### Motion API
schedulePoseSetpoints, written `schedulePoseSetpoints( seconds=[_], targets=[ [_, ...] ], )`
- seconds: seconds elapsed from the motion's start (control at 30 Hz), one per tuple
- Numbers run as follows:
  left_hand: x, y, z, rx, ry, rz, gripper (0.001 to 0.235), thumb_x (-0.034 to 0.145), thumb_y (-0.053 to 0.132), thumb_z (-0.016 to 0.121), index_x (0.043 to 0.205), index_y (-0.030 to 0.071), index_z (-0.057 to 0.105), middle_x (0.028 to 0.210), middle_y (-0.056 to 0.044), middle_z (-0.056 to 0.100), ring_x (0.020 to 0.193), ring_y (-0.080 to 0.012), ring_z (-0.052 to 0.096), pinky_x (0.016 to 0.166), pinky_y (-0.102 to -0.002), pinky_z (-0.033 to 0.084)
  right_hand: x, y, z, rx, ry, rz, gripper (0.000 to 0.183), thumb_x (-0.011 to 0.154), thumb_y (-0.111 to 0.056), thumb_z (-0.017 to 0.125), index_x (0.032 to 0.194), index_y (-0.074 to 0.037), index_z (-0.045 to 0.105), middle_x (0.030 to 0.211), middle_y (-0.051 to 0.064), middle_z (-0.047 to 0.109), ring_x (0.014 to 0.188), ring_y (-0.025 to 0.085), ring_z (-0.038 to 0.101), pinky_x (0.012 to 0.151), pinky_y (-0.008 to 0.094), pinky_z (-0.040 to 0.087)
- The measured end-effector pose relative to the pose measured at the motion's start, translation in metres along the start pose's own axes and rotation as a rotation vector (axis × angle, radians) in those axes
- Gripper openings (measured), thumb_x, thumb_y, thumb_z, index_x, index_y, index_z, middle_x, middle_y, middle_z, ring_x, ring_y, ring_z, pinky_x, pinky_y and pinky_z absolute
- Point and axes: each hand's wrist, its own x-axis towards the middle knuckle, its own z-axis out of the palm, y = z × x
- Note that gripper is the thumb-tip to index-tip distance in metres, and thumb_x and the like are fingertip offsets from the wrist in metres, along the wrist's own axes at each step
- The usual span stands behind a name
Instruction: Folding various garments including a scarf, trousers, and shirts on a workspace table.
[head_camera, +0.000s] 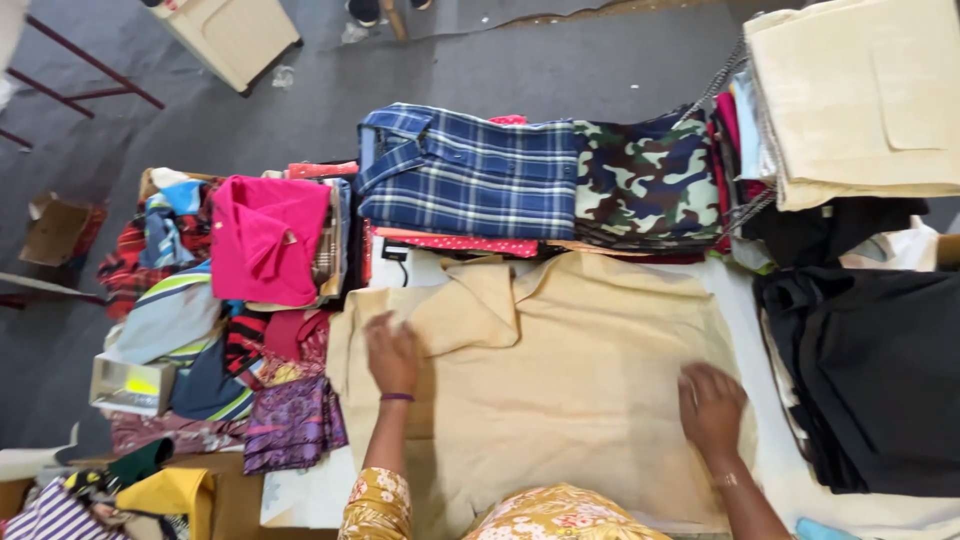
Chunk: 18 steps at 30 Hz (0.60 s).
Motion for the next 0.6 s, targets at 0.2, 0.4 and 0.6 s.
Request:
schedulePoseSetpoints(
  seconds=[0.2, 0.4, 0.6],
  targets=[
    [-0.012, 0.097, 0.047, -0.319, -0.418, 0.195, 0.041, 0.091, 0.026, 0.073, 0.124, 0.005, 0.061, 0.126, -0.019, 0.06, 0.114, -0.0395, 0.061, 0.094, -0.044, 0.052, 0.14, -0.022, 0.017, 0.181, 0.102, -0.11, 0.017, 0.103, -0.014, 0.061, 0.112, -0.005, 0.072, 0.118, 0.014, 0.072, 0.115, 0.035, 0.064, 0.106, 0.047, 0.046],
    [0.002, 0.096, 0.127, -0.612, -0.102, -0.289, 0.065, 0.091, 0.032, 0.081, 0.137, -0.002, 0.049, 0.132, -0.024, 0.055, 0.12, -0.0389, 0.059, 0.1, -0.045, 0.049, 0.194, -0.035, 0.047, 0.266, -0.236, -0.089, 0.023, 0.099, -0.016, 0.058, 0.115, -0.007, 0.073, 0.133, 0.019, 0.066, 0.112, 0.042, 0.063, 0.097, 0.046, 0.05],
    [0.028, 0.061, 0.161, -0.323, -0.447, -0.535, 0.035, 0.085, 0.029, 0.08, 0.115, 0.012, 0.071, 0.08, -0.007, 0.071, 0.075, -0.023, 0.067, 0.07, -0.036, 0.051, 0.195, -0.049, 0.047, 0.06, -0.521, -0.091, 0.047, 0.09, -0.025, 0.064, 0.137, -0.015, 0.06, 0.13, 0.017, 0.064, 0.113, 0.04, 0.061, 0.093, 0.048, 0.05]
  ],
)
